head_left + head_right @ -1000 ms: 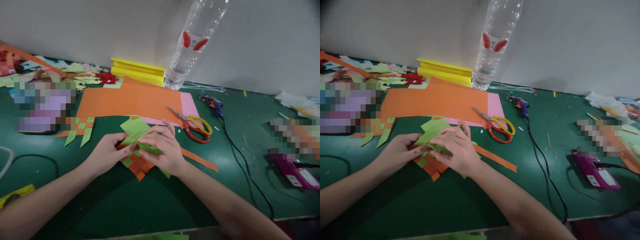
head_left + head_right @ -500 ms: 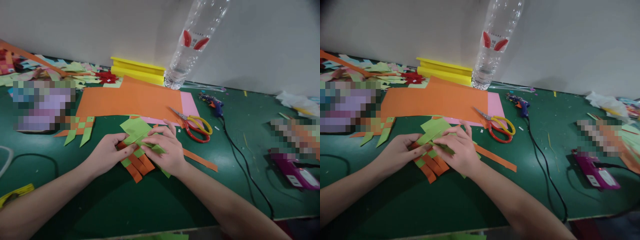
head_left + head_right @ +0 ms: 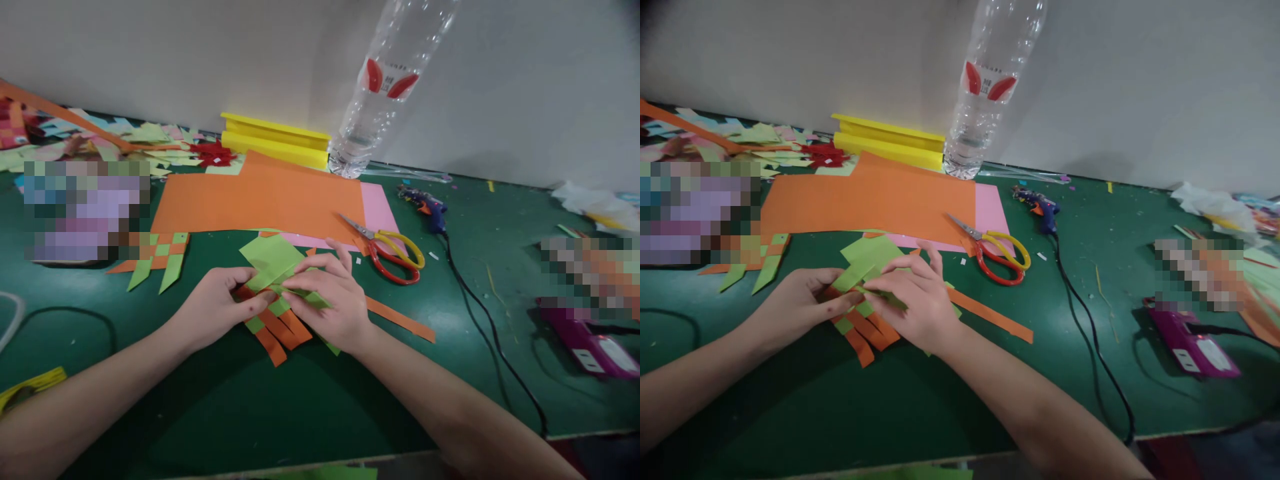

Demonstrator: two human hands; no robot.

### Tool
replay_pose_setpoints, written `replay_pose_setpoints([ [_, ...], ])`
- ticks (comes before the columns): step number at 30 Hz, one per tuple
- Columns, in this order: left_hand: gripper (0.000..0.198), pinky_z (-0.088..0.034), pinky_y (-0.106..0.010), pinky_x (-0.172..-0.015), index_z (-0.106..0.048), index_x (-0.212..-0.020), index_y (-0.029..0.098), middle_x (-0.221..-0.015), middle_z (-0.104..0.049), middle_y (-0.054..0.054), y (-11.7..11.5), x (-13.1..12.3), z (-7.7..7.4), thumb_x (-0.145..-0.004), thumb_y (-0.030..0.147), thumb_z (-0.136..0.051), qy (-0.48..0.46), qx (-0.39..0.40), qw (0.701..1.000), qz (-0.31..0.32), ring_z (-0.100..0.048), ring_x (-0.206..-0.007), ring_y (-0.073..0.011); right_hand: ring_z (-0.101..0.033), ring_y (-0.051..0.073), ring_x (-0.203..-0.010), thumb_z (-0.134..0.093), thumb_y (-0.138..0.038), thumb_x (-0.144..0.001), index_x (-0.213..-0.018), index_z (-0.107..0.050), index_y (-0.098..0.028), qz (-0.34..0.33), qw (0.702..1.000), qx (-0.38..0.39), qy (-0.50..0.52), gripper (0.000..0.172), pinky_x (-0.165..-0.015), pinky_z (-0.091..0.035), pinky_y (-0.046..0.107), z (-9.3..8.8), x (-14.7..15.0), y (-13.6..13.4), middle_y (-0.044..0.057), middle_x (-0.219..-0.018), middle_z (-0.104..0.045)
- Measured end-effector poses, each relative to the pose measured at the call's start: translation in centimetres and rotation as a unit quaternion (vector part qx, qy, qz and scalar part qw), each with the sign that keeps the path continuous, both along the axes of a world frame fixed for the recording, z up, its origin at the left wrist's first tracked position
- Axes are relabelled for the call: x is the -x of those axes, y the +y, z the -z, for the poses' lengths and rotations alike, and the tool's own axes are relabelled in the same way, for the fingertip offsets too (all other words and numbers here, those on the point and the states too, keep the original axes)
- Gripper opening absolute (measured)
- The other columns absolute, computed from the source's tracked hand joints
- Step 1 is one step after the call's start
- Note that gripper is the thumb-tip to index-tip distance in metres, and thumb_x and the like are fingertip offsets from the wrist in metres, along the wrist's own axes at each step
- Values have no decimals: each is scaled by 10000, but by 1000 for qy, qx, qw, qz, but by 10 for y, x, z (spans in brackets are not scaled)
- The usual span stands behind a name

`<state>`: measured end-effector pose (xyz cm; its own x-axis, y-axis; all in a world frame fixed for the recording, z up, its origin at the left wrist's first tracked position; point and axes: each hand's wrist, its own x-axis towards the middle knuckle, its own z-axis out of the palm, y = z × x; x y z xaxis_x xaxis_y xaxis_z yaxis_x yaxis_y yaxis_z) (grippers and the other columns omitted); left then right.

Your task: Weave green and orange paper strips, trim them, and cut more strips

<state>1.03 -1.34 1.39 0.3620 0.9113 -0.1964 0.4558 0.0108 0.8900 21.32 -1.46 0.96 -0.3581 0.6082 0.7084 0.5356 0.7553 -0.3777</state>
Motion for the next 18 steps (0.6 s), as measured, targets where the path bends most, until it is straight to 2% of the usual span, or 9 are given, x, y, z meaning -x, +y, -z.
replay_pose_setpoints([
  [6, 287, -417, -231, -510, -639, -719, 167, -628, -594, 5, 0, 1, 1, -800, 442, -613, -9, -20, 1000, 0, -530, -587, -153, -688, 146, -825, -635, -249, -885, -877, -666, -252, -9, 1000, -7, -10, 33, -1116, -338, 461, 1, 0, -1, -47, -779, -761],
  [13, 285, -456, -254, -545, -632, -691, 177, -640, -619, -8, 1, 1, -1, -772, 450, -628, -31, -17, 999, 5, -560, -625, -179, -697, 144, -838, -635, -260, -883, -879, -661, -275, -32, 999, -24, -12, 31, -1100, -379, 429, 1, -1, 0, -76, -789, -772],
  [18, 264, -465, -262, -545, -617, -643, 186, -575, -591, -5, 1, 0, -4, -736, 432, -634, -34, -22, 999, -4, -564, -620, -192, -713, 154, -821, -633, -276, -873, -854, -665, -301, -33, 998, -41, -27, 45, -1122, -373, 438, -2, -2, 0, -81, -778, -773],
])
